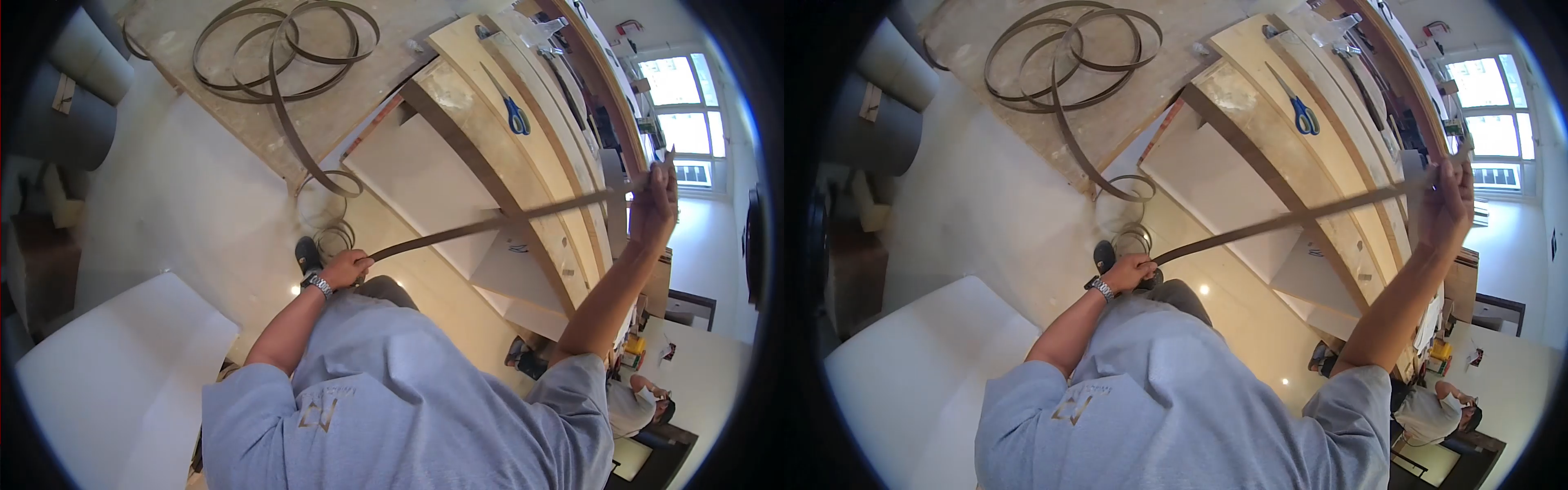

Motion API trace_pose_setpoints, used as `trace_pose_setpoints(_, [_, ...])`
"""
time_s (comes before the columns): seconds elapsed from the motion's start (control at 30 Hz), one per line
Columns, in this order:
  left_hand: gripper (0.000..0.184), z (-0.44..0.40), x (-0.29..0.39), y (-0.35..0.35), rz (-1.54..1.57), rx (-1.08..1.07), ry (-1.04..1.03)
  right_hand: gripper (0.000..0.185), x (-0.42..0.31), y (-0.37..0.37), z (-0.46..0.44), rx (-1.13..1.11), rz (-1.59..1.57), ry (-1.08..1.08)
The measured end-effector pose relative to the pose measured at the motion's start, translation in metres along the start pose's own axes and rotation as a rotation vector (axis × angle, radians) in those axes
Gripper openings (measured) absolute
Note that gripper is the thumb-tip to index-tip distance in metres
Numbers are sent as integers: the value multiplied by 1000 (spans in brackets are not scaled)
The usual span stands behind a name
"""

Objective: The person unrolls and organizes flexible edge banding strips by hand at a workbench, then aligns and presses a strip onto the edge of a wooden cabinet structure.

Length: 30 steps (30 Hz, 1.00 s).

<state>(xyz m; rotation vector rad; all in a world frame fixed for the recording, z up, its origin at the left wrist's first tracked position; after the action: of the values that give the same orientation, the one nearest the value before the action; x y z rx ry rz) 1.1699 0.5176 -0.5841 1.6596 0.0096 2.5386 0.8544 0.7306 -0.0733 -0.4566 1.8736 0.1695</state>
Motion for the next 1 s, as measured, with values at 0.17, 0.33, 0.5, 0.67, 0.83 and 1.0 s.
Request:
trace_pose_setpoints(0.17, [27, 5, -45, 8, -76, 131, 76, 48, 6, 14, -42, 147, 317, 228])
trace_pose_setpoints(0.33, [26, 60, -63, 16, -38, 222, 207, 39, -72, 86, -107, 158, 373, 363])
trace_pose_setpoints(0.5, [26, 57, -80, -11, 31, 234, 270, 32, -112, 95, -126, -59, 204, 243])
trace_pose_setpoints(0.67, [29, -15, -118, -46, -218, 279, 350, 30, -72, 59, -111, -233, 144, 173])
trace_pose_setpoints(0.83, [24, -110, -167, -65, -573, 115, 379, 34, 67, -53, -34, 1, 238, 282])
trace_pose_setpoints(1.0, [25, -178, -249, -41, -623, 160, 378, 37, 183, -73, -43, -15, 260, 313])
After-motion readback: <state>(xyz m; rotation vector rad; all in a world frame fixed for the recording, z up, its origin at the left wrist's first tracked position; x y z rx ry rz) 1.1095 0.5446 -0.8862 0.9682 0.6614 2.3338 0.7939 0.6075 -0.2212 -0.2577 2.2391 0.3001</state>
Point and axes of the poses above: each hand's wrist, its own z-axis away from the middle knuckle, its own y-axis out of the back of the hand, x = y × z, the point moved 7 cm from there along -z, towards the middle knuckle, and after that the axes turned 4 degrees about -z, right-handed, at the moved point
